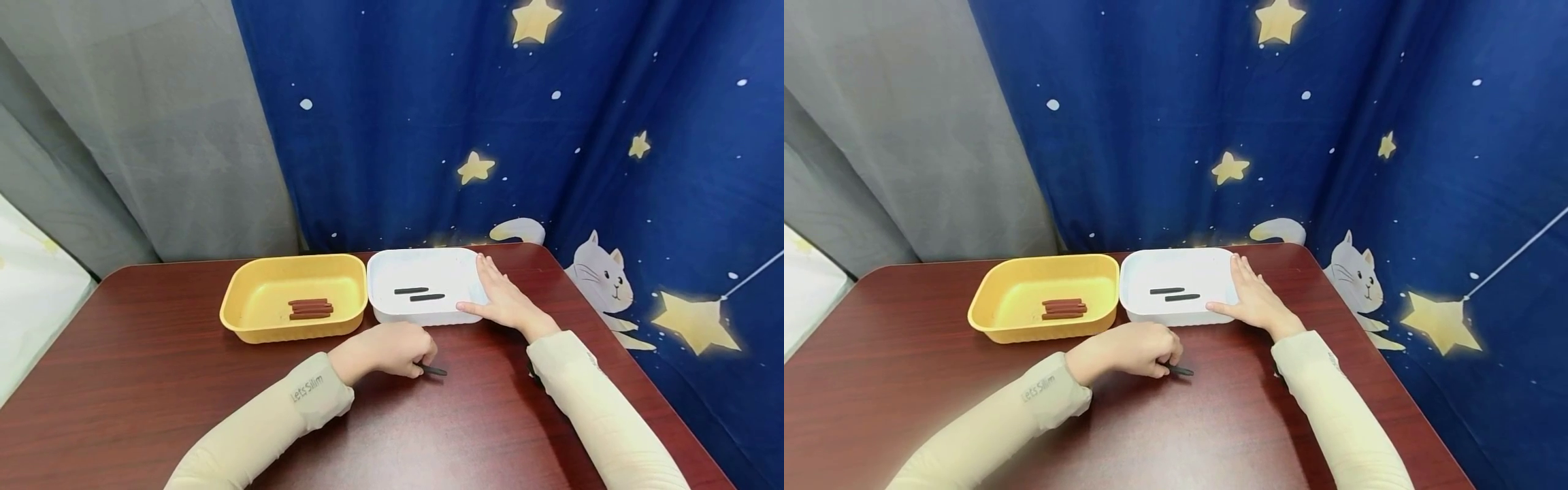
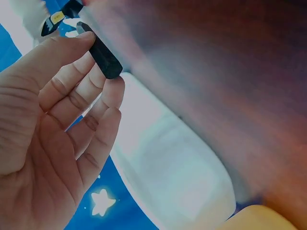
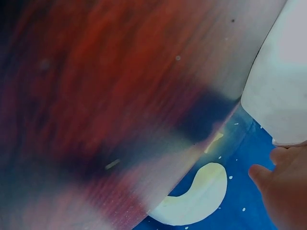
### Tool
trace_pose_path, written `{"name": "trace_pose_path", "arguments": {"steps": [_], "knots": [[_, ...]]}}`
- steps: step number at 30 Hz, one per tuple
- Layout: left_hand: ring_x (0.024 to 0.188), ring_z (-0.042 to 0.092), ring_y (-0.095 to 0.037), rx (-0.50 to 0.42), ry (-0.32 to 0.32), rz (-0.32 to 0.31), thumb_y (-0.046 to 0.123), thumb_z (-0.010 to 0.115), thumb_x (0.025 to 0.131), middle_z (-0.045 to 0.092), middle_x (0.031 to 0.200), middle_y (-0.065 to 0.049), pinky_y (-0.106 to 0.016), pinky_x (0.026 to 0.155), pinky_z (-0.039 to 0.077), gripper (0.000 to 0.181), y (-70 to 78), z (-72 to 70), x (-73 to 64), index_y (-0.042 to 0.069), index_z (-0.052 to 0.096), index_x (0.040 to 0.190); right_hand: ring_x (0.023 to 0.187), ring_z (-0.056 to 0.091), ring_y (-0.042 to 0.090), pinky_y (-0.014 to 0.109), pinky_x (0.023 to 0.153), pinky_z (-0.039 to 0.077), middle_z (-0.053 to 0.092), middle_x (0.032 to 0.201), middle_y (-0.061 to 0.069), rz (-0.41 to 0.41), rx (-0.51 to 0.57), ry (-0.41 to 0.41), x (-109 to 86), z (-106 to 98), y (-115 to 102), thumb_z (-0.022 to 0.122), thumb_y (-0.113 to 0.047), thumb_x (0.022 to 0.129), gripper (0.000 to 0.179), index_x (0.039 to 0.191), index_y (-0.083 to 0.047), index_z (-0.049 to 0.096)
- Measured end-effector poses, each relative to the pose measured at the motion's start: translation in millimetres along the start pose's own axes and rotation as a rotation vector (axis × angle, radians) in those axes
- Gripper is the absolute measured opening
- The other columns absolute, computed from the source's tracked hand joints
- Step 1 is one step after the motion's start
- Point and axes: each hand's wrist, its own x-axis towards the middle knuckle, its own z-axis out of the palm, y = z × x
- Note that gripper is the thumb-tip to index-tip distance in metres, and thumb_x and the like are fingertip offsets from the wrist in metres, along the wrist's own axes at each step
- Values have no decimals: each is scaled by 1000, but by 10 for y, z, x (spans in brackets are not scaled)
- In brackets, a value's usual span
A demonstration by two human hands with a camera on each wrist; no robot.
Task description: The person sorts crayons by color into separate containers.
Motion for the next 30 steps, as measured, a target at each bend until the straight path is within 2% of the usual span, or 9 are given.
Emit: {"name": "trace_pose_path", "arguments": {"steps": [8,12,18,24,30], "knots": [[66,51,-4,6,32,-5,14,75,82,61,69,11,-17,61,41,10,-60,-119,30,18,67,77,156,0,33,63,121,14,-3,168,17,7,1,-5,-8,10,8,60,-69,86,117,159,-2,-3],[64,51,-4,-1,49,-31,14,75,82,60,68,11,-18,60,41,10,-95,-181,41,18,67,77,156,0,33,63,121,13,-3,168,16,11,6,-7,-9,6,7,60,-69,86,117,159,-3,-3],[66,51,-4,-27,52,-32,16,74,84,58,64,12,-19,64,43,6,-169,-249,72,17,69,81,156,-1,32,63,121,13,-4,168,15,11,11,-9,-6,2,-6,61,-69,86,117,159,-5,-4],[68,53,-8,0,75,-35,15,73,83,57,66,10,-22,66,46,3,-258,-361,51,15,71,85,156,0,33,63,121,14,-2,168,17,-4,2,-2,4,0,-20,61,-68,86,117,159,-3,-3],[68,52,-11,-14,128,-43,12,70,81,52,64,8,-25,64,45,4,-356,-484,14,14,71,84,156,0,34,62,121,15,-2,168,17,-2,-10,1,7,1,-8,62,-68,85,118,159,-2,-3]]}}
